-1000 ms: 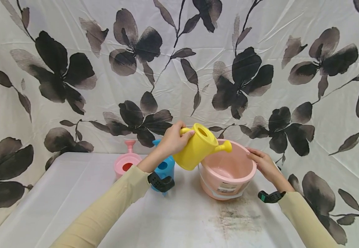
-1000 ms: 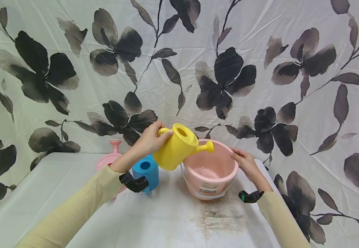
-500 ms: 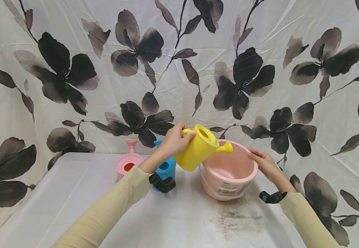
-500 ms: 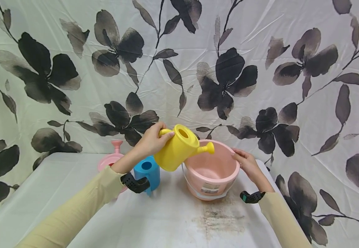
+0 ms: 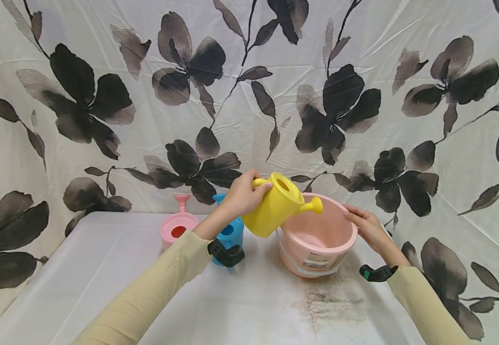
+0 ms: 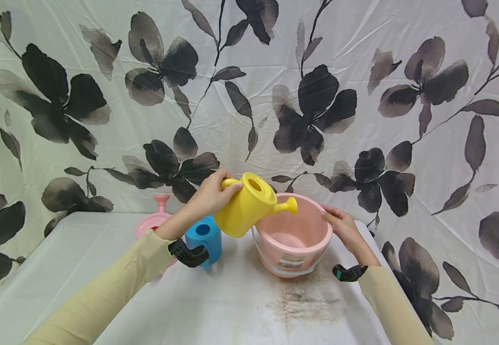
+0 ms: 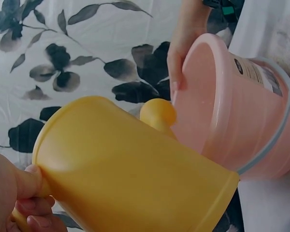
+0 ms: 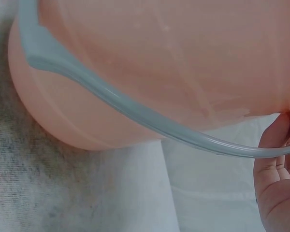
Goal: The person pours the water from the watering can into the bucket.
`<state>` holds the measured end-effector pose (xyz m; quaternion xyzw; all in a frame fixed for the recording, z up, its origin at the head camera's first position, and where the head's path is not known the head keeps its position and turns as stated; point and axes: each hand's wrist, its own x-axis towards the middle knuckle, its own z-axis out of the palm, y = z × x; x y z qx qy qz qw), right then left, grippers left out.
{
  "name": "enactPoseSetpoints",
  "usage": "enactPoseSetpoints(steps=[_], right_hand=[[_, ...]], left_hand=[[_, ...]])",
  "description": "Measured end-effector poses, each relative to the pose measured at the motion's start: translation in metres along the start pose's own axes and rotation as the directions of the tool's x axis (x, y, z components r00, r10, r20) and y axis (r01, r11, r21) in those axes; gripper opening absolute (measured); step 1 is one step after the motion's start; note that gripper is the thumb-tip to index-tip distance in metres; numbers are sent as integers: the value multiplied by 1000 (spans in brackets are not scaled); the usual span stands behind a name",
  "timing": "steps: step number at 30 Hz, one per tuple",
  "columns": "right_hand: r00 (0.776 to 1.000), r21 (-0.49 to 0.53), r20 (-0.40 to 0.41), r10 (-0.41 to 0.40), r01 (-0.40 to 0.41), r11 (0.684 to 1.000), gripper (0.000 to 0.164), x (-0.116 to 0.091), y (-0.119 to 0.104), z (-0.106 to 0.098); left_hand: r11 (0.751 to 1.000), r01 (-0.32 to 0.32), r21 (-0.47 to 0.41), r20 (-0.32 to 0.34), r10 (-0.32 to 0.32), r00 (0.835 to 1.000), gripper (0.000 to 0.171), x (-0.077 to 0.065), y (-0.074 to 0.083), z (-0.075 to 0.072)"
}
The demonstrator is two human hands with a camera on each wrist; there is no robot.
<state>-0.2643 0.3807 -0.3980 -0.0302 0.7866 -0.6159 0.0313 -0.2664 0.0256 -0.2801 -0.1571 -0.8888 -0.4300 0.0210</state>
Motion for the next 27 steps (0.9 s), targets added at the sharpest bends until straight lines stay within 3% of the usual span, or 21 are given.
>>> enactPoseSetpoints(steps=[13,27], right_hand=[[998,-50,-29,63,-64,997,64,-1,-5,4],[997,-41,-42,66,-68,997,64,2,-1,3]], left_hand=[[1000,10,23,12,-10,1000,25,-1,3,0],[999,3,34,16,-4,1000,25,1,4,2]])
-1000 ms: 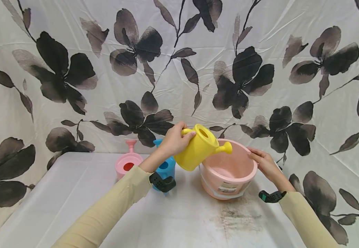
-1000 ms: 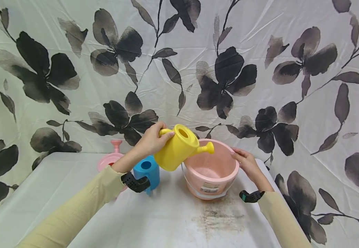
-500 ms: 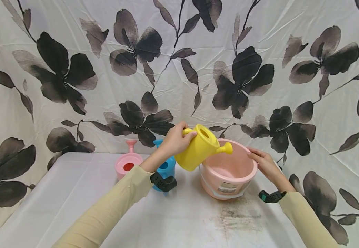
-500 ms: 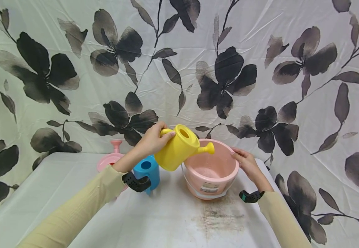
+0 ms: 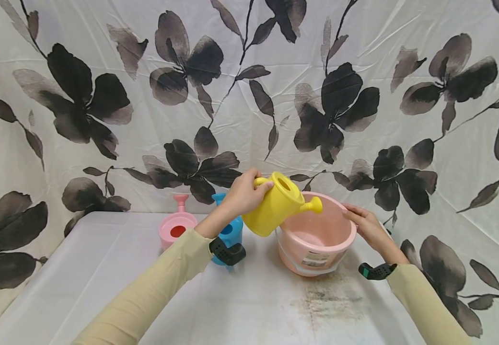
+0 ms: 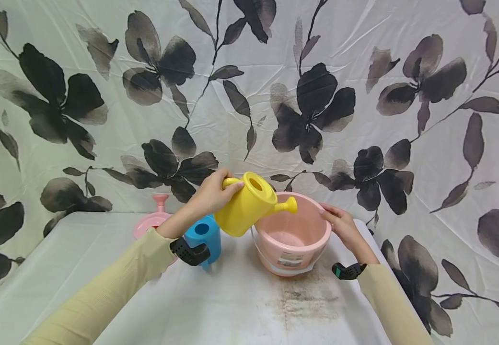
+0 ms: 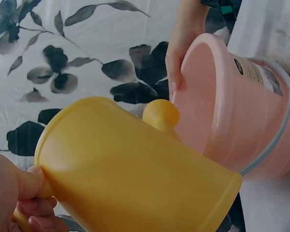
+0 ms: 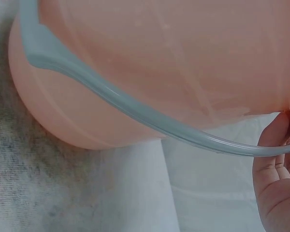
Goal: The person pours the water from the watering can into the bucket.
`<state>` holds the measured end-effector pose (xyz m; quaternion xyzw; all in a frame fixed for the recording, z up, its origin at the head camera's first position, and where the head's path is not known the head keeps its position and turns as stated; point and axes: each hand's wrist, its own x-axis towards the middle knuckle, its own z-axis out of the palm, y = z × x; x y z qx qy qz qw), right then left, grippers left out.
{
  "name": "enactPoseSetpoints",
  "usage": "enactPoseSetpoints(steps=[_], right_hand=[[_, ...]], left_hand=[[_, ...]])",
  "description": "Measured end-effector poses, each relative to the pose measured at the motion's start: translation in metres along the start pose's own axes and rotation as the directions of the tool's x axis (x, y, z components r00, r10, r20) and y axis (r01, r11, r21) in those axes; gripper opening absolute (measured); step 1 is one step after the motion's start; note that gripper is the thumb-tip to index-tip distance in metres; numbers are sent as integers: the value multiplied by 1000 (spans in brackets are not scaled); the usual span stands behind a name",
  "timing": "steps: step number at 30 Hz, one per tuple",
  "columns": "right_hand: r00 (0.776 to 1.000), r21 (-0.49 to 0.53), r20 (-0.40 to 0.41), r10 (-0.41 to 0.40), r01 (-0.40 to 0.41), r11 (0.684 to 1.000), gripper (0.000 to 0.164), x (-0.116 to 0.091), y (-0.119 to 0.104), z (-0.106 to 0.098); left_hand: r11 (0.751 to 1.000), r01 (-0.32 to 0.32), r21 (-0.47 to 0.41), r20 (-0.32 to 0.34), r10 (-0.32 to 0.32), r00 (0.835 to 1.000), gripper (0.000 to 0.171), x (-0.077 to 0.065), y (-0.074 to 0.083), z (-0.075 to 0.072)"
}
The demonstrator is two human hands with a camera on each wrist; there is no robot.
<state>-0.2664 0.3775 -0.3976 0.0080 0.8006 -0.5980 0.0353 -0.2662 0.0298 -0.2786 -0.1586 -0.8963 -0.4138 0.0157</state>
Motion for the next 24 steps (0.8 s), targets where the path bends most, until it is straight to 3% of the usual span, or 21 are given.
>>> enactPoseSetpoints(steps=[12,24], right_hand=[[1000,34,3,-5,5,999,64,0,0,-1],[1000,18,6,-22,22,1000,63,-2,-1,1]], left_hand=[[1000,5,28,-4,-5,1000,27,0,7,-1],[999,-31,14,-15,31,999,24,-3,7,-1]])
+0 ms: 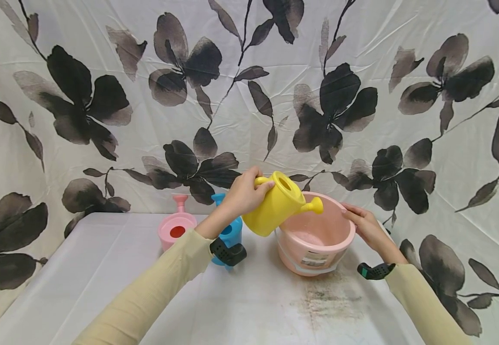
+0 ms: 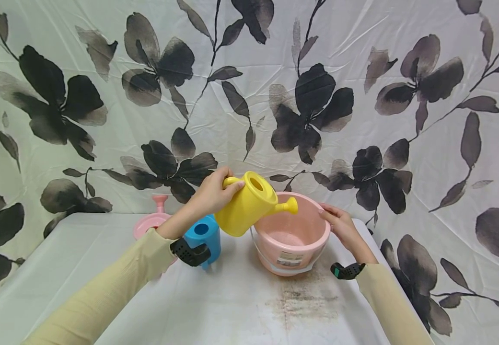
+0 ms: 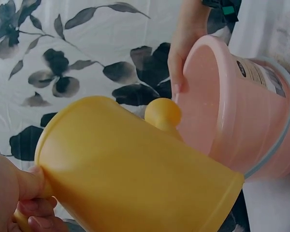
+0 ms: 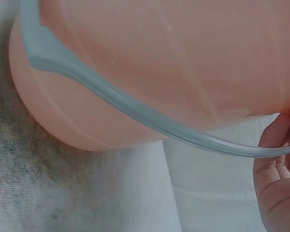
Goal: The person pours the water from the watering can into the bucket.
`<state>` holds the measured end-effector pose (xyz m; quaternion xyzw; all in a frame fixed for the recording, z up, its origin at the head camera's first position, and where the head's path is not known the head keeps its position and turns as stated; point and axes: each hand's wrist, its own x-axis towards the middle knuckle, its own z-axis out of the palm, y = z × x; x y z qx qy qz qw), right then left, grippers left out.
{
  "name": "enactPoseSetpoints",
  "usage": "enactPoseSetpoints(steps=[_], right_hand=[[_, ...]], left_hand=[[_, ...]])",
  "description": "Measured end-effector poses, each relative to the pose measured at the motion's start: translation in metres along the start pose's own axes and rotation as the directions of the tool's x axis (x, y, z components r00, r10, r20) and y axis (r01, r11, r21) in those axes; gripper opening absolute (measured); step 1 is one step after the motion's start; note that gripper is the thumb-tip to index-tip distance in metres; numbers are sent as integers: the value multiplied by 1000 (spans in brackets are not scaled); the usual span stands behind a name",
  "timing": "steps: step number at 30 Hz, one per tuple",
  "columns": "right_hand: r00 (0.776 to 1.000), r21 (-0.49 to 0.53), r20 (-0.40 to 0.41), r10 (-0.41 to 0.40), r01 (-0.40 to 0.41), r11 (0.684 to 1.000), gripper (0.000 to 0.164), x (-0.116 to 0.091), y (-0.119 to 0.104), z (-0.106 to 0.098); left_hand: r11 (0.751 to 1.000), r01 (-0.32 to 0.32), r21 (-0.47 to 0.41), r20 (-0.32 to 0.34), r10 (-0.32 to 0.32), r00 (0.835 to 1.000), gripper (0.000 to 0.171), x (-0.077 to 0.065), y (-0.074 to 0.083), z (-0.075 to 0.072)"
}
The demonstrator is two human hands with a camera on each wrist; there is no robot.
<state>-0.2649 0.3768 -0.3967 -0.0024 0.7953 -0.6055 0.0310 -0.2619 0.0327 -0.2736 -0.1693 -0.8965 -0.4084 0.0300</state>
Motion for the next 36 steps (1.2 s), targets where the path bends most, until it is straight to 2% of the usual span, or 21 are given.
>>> enactPoseSetpoints(steps=[14,36], right_hand=[[1000,-5,-5,15,-15,1000,65,-1,1,-1],[1000,-8,3,-4,4,1000,65,-1,1,0]], left_hand=[[1000,-10,-3,-14,10,1000,24,-1,-1,-2],[1000,-12,-5,-7,12,1000,22,-1,-1,-3]])
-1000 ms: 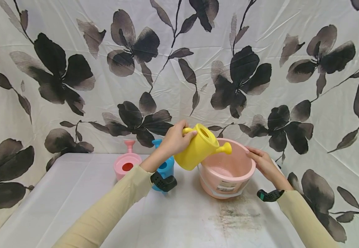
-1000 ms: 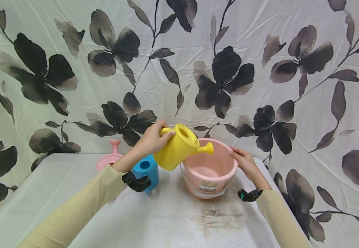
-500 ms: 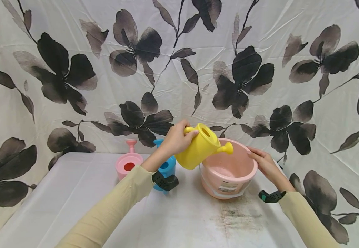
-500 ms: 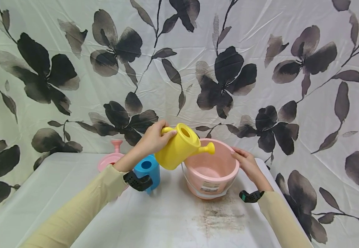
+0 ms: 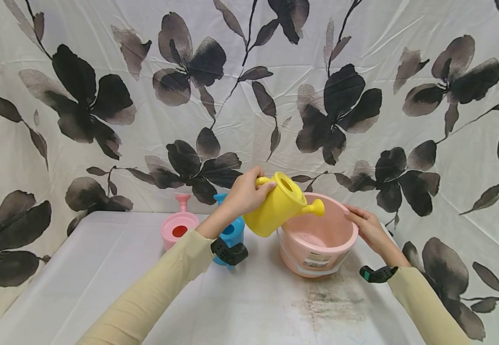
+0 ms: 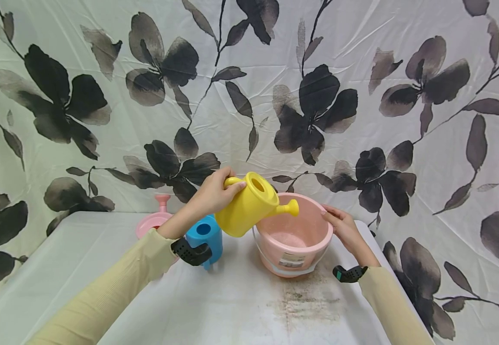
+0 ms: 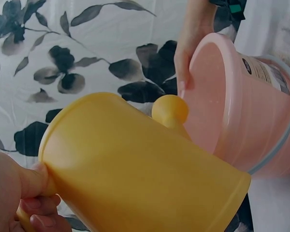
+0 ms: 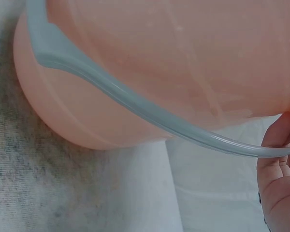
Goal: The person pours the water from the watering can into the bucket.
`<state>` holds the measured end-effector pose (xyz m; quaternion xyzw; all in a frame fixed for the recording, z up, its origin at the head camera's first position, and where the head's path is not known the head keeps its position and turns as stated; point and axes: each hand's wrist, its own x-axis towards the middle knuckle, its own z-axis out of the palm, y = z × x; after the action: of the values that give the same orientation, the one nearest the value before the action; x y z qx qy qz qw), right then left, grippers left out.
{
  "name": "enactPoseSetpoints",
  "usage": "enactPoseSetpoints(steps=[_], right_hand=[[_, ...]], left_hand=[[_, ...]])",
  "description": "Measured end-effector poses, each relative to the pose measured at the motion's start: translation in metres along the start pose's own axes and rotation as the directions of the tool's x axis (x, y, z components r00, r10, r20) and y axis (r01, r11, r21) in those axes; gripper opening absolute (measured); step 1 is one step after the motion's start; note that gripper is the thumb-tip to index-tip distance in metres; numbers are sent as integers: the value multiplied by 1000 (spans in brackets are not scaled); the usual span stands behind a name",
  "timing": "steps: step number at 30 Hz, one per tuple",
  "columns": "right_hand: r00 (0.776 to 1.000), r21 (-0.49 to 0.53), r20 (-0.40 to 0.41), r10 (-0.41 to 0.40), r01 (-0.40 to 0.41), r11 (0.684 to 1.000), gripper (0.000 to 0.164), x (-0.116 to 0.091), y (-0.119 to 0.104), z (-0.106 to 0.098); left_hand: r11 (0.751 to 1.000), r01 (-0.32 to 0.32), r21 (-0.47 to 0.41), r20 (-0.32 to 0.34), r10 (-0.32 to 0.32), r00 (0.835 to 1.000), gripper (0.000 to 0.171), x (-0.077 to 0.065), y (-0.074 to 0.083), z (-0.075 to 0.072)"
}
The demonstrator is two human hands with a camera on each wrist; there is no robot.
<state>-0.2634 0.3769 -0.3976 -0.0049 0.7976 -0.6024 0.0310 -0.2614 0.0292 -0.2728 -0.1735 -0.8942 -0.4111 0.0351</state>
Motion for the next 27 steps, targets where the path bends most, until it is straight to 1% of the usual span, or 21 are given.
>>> enactPoseSetpoints(steps=[9,19,27], right_hand=[[1000,5,-1,-7,7,1000,64,-1,0,1],[1000,25,-8,-12,13,1000,64,-1,-1,2],[1000,41,-14,-23,24,999,64,-1,0,2]], left_hand=[[1000,21,5,3,-21,1000,23,-2,1,-3],[1000,3,-8,-7,-3,1000,23,-4,-2,-3],[1000,9,1,-6,-9,1000,23,-4,-1,-5]])
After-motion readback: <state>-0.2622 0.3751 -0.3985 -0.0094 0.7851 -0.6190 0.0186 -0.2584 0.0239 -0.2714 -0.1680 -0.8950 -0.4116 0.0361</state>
